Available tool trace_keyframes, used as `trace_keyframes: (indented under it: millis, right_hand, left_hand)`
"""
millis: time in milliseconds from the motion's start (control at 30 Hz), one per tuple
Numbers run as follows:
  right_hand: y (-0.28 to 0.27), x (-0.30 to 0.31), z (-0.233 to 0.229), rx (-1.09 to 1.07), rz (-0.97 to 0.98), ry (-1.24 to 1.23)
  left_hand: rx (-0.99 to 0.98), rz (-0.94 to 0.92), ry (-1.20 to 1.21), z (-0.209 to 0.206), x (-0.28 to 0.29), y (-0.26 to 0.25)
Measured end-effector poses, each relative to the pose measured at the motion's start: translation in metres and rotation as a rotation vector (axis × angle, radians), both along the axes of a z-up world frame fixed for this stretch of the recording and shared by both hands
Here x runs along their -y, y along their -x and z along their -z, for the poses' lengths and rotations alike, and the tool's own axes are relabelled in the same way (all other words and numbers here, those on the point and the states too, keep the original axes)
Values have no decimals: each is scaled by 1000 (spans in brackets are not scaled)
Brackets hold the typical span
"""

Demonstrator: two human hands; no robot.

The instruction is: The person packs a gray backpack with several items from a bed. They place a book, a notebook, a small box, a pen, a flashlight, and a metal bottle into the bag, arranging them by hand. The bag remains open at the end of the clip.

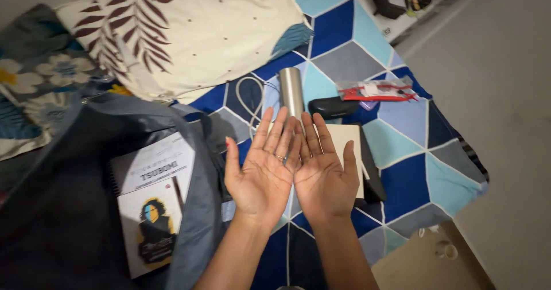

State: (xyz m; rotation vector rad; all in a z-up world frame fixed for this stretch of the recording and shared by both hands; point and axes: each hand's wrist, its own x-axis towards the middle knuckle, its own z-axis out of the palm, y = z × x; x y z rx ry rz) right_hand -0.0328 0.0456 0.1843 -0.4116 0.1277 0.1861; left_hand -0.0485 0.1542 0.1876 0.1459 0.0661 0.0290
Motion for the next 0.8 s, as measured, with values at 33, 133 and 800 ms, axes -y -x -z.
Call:
trace_keyframes:
  millis: [33,133,800]
  right_hand:
    - [-2,10,6,-13,12,37]
    - [-9,46,35,-41,71,23]
    - [-17,198,243,-332,-471,2020]
  left_hand:
    - [-12,37,-28,6,10,-4]
    - [-52,138,-112,34,40,-19]
    - [-932,957,-981,260,127,-21]
